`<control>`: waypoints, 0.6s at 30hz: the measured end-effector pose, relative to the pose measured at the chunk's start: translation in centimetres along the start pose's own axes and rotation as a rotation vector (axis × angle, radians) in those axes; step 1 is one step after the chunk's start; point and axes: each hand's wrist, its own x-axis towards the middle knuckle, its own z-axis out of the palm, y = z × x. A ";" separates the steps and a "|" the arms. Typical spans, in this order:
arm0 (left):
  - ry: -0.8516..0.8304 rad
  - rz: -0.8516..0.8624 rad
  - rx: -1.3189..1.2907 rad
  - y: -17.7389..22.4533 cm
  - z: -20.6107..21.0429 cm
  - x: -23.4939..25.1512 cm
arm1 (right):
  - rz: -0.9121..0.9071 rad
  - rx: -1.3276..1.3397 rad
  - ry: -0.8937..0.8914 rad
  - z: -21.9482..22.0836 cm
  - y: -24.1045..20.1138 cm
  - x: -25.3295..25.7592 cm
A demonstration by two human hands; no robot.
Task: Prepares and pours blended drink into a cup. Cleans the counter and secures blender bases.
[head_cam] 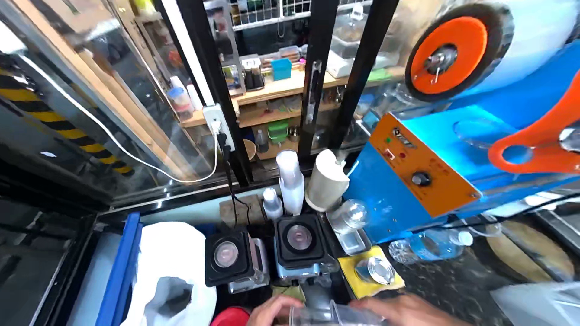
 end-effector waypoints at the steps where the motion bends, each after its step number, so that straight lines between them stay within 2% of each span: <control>1: -0.027 0.000 0.126 0.7 -0.1 1.3 | 0.031 -0.111 -0.007 -1.5 -0.2 0.0; 4: -0.035 0.037 0.617 3.7 -0.1 5.8 | 0.086 -0.462 -0.019 -6.2 -3.8 2.0; 6: 0.203 0.157 0.849 5.0 -1.2 9.6 | 0.095 -0.653 0.085 -9.2 -7.7 4.5; 8: 0.434 0.247 0.975 5.1 -4.7 13.7 | 0.100 -0.782 0.307 -11.5 -10.9 6.7; 10: 0.575 0.225 0.900 3.2 -8.8 17.8 | 0.030 -0.849 0.541 -13.4 -12.5 8.0; 12: 0.690 0.097 0.562 -0.8 -11.8 22.4 | 0.028 -0.858 0.682 -15.3 -13.2 7.7; 14: 0.765 -0.005 0.156 -5.5 -12.9 26.7 | 0.074 -0.830 0.775 -16.6 -12.5 6.0; 15: 0.788 -0.046 0.042 -7.8 -13.0 28.5 | 0.071 -0.805 0.839 -16.8 -11.3 4.7; 18: 0.766 -0.223 0.228 -13.3 -13.2 31.9 | -0.144 -0.543 1.139 -12.8 -3.7 -0.5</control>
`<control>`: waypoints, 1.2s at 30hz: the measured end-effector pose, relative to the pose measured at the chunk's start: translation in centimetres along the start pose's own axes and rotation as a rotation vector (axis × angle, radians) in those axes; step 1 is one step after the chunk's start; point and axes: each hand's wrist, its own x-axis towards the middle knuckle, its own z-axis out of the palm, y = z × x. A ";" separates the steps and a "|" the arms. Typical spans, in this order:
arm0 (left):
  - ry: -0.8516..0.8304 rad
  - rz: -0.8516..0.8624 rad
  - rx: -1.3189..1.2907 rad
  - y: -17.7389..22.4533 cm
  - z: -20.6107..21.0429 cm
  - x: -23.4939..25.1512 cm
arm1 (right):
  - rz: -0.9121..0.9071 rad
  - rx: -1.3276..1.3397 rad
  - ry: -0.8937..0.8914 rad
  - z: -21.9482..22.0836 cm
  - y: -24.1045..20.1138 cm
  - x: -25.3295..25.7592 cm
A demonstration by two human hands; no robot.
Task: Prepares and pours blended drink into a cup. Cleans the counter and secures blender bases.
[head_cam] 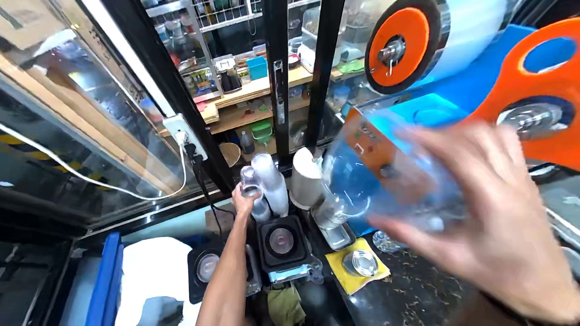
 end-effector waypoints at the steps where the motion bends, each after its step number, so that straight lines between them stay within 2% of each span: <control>1: -0.002 -0.031 0.072 -1.0 0.7 0.3 | 0.049 0.143 0.093 0.5 1.7 -4.4; 3: 0.005 -0.098 0.168 -2.1 1.1 -0.1 | 0.190 0.347 0.220 2.4 3.5 -13.4; 5: -0.083 -0.168 0.319 -2.6 0.3 -1.0 | 0.422 0.443 0.386 6.0 3.9 -23.3; 7: -0.266 -0.205 0.527 -3.5 0.7 -0.6 | 0.724 0.375 0.516 10.2 3.8 -31.9; 9: -0.340 -0.114 0.755 -3.7 0.5 -0.6 | 1.028 0.349 0.497 15.0 3.7 -38.1; 10: -0.300 -0.033 0.795 -1.7 -0.3 -2.6 | 1.122 0.359 0.464 17.2 4.0 -40.2; 11: -0.304 -0.013 0.830 2.6 -1.7 -6.0 | 1.178 0.373 0.435 19.0 4.1 -41.7; 12: -0.425 -0.106 0.922 9.2 -3.5 -10.0 | 1.211 0.398 0.413 20.2 3.9 -42.8; 13: -0.686 -0.280 1.053 16.6 -5.2 -13.0 | 1.226 0.419 0.391 20.9 3.7 -43.2; 14: -0.575 0.081 0.959 15.9 -6.3 -14.8 | 1.237 0.422 0.376 21.3 3.4 -43.0; 15: -0.532 0.299 0.898 14.6 -7.4 -14.6 | 1.243 0.399 0.366 21.4 2.6 -42.4; 16: -0.488 0.400 0.867 13.4 -8.6 -14.2 | 1.263 0.366 0.351 21.3 1.2 -42.2; 17: -0.433 0.419 0.864 12.5 -10.1 -14.5 | 1.285 0.333 0.329 21.1 -0.6 -42.4; 19: -0.372 0.281 0.912 12.8 -13.0 -17.3 | 1.277 0.303 0.251 20.9 -4.3 -42.7; 20: -0.417 0.137 0.967 13.8 -14.3 -19.4 | 1.240 0.350 0.157 21.2 -6.4 -42.0; 21: -0.493 -0.012 1.012 14.1 -15.4 -21.0 | 1.203 0.519 0.006 22.0 -8.6 -40.4; 23: -0.518 -0.008 1.032 8.1 -17.6 -20.3 | 0.992 0.924 -0.253 26.3 -11.8 -35.5; 24: -0.527 0.023 1.011 4.7 -18.3 -19.2 | 0.840 0.994 -0.317 29.2 -12.9 -32.4; 26: -0.512 0.039 0.959 1.2 -18.5 -18.0 | 0.657 0.963 -0.416 34.7 -14.2 -26.3; 28: -0.526 0.020 0.922 1.6 -18.7 -17.9 | 0.626 0.883 -0.480 38.7 -14.7 -22.4; 30: -0.558 0.061 0.856 1.7 -19.2 -17.5 | 0.608 0.930 -0.401 41.3 -14.7 -21.7; 32: -0.532 0.116 0.794 1.1 -19.6 -17.0 | 0.576 1.012 -0.205 42.9 -15.5 -22.1; 34: -0.456 0.123 0.779 1.7 -20.3 -17.5 | 0.489 0.996 -0.028 43.1 -16.5 -21.8; 36: -0.397 0.150 0.766 3.7 -22.0 -19.2 | 0.385 0.979 0.068 41.4 -17.7 -21.4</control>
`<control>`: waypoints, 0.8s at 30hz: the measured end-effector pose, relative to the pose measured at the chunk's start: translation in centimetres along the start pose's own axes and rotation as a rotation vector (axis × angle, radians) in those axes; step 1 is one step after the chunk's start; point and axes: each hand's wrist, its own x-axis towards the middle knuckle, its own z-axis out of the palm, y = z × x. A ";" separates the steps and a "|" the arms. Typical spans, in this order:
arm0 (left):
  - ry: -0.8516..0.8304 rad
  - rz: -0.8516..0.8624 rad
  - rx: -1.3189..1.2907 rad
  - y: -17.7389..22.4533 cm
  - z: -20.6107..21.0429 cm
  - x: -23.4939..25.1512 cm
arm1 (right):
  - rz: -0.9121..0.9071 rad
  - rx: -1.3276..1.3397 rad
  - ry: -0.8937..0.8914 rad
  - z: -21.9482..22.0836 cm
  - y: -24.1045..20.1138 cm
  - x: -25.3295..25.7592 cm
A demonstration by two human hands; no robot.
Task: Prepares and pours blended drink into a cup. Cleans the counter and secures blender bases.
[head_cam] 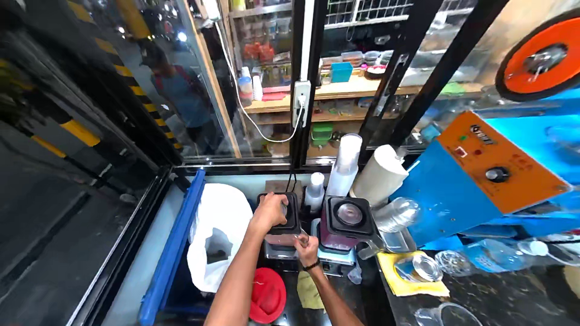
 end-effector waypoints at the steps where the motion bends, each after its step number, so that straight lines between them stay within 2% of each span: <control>1: 0.034 0.024 -0.015 0.6 -1.5 -1.7 | -0.056 0.013 0.008 -0.3 -1.6 -0.1; 3: 0.130 0.116 -0.137 1.6 -5.0 -5.6 | -0.096 0.096 0.050 -1.4 -5.6 -0.5; 5: 0.178 0.236 -0.363 2.8 -8.1 -9.0 | -0.082 0.145 0.132 -3.2 -10.2 -1.2; 7: 0.115 0.377 -0.655 3.9 -10.1 -11.1 | -0.090 0.116 0.211 -5.4 -14.6 -2.4; 9: -0.039 0.508 -0.953 5.1 -9.7 -12.2 | -0.102 0.058 0.263 -8.1 -18.8 -4.4; 12: -0.179 0.609 -1.427 7.2 -4.4 -13.3 | -0.078 -0.009 0.332 -12.6 -23.5 -8.0; 15: -0.351 0.519 -1.896 10.2 1.4 -14.9 | -0.022 -0.160 0.410 -17.2 -27.0 -11.8; 17: -0.556 0.558 -2.077 11.4 4.5 -14.7 | 0.025 -0.266 0.477 -19.7 -28.4 -14.2; 19: -0.639 0.470 -2.139 12.0 7.3 -13.8 | 0.086 -0.361 0.525 -22.4 -29.2 -16.1; 23: -0.852 0.169 -2.111 11.5 11.4 -10.9 | 0.312 -0.579 0.587 -28.1 -29.9 -18.0; 24: -0.834 0.067 -2.108 11.3 12.3 -10.4 | 0.380 -0.652 0.591 -29.5 -30.0 -18.1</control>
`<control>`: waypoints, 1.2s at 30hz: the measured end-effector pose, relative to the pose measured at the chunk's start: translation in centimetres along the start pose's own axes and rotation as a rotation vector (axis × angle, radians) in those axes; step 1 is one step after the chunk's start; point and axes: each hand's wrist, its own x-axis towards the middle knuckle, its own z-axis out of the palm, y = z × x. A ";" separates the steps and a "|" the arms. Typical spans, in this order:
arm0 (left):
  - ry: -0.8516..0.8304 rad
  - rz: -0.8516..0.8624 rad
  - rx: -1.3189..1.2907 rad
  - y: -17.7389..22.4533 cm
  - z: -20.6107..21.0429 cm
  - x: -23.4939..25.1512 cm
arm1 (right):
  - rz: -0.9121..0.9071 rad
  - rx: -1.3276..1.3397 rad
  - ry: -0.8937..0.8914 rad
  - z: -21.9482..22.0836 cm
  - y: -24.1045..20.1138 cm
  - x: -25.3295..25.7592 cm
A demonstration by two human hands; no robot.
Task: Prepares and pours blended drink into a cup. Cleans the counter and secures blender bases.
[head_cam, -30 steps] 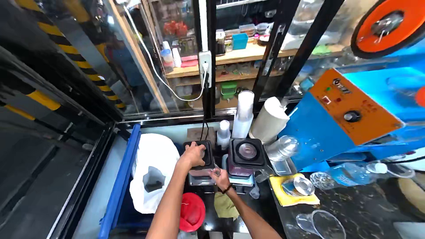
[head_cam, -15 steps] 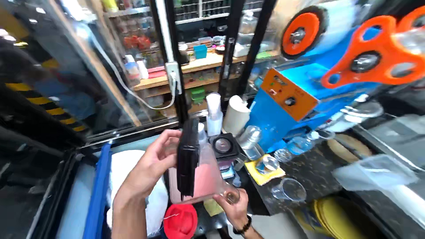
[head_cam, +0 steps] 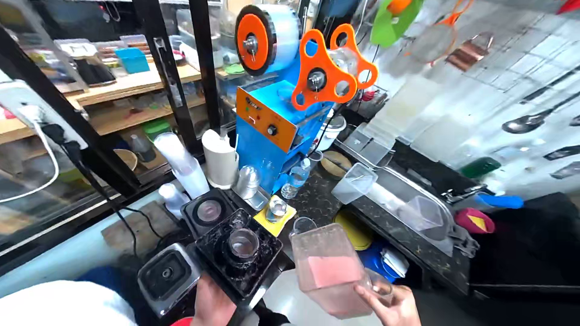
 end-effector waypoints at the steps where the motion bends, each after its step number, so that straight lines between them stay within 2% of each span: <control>1: 0.092 -0.004 -0.006 -0.1 -0.8 0.5 | 0.039 -0.093 -0.002 -0.8 0.7 0.9; 4: 0.265 -0.016 -0.071 -0.1 -4.1 1.7 | 0.108 -0.321 -0.010 -2.5 3.4 3.3; 11: 0.320 0.031 -0.041 0.2 -8.6 1.8 | 0.160 -0.537 -0.098 -4.0 7.3 8.1; 14: 0.187 -0.010 -0.056 0.4 -13.0 1.2 | 0.171 -0.558 -0.139 -4.1 8.1 9.2; 17: 0.039 -0.022 -0.068 0.8 -14.4 0.6 | 0.186 -0.568 -0.182 -3.9 8.0 10.4; 20: -0.001 0.034 -0.043 1.1 -12.4 0.4 | 0.193 -0.617 -0.253 -3.9 7.4 11.4; 23: 0.053 0.056 -0.003 1.4 -9.7 0.4 | 0.215 -0.655 -0.322 -3.9 6.5 12.5; 29: -0.050 0.070 0.002 1.7 -9.8 0.5 | 0.229 -0.726 -0.408 -4.1 5.6 14.0; 31: 0.073 0.118 0.047 1.8 -6.8 0.4 | 0.241 -0.741 -0.428 -4.2 5.4 14.4; 33: 0.261 0.110 0.039 2.1 -2.1 0.9 | 0.251 -0.749 -0.444 -4.2 5.3 14.8; 34: 0.293 0.098 0.031 2.3 -0.4 1.1 | 0.253 -0.756 -0.452 -4.2 5.3 14.9; 36: 0.225 0.088 0.022 2.5 0.5 1.3 | 0.255 -0.772 -0.468 -4.3 5.2 15.2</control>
